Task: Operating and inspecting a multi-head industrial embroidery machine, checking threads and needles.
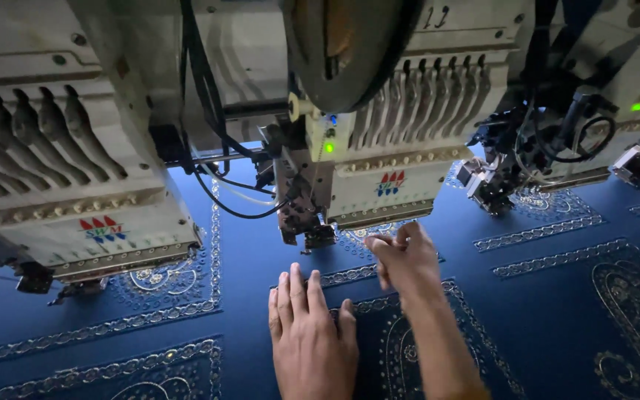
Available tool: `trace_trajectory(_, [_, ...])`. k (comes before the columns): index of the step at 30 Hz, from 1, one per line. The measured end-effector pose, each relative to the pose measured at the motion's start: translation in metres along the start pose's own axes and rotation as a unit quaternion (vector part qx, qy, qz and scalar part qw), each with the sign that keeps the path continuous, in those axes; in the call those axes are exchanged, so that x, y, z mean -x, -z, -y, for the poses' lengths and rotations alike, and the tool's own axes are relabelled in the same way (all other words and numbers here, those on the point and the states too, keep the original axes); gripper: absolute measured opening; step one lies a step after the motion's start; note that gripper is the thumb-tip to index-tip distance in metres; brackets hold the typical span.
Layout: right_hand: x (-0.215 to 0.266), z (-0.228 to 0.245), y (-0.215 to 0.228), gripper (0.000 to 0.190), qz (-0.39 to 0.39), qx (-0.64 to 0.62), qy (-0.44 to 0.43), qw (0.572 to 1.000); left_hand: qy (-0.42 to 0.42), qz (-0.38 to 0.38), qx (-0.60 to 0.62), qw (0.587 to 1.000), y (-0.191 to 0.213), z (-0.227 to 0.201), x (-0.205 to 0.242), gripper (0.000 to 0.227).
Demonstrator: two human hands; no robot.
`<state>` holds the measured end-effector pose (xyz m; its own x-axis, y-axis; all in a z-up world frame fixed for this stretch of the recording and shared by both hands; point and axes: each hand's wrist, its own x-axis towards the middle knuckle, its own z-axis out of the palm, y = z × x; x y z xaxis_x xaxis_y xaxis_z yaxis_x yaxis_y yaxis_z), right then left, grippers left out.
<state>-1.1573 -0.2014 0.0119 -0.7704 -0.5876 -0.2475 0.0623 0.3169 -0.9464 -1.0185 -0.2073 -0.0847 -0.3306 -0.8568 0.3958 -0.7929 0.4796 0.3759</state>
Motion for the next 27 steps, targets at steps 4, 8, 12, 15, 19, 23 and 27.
trace_trajectory(4, [-0.011,-0.01,0.031,0.045,0.116,0.076,0.082,0.987,0.031,0.006,0.174,0.984,0.042,-0.01,-0.012,0.044])
trace_trajectory(8, [0.013,0.019,0.055,0.046,0.235,0.178,0.094,0.951,-0.112,0.031,0.373,0.92,0.06,-0.019,-0.014,0.075])
trace_trajectory(12, [0.029,0.029,0.079,0.052,0.289,0.144,0.093,0.942,-0.125,0.121,0.486,0.857,0.067,-0.023,-0.012,0.045])
trace_trajectory(15, [0.025,0.026,0.096,0.05,0.356,0.09,0.117,0.923,-0.137,0.077,0.495,0.854,0.069,-0.021,-0.013,0.019])
trace_trajectory(19, [0.004,0.014,0.081,0.034,0.354,0.032,0.098,0.929,-0.1,0.04,0.539,0.835,0.074,-0.024,-0.01,0.017])
trace_trajectory(23, [0.0,0.015,0.036,0.028,0.153,0.164,-0.004,0.975,0.017,0.145,0.674,0.724,0.07,-0.034,-0.003,0.025])
trace_trajectory(27, [0.008,0.022,0.02,0.034,0.16,0.113,-0.08,0.977,0.112,0.278,0.708,0.639,0.074,-0.037,0.0,0.022])
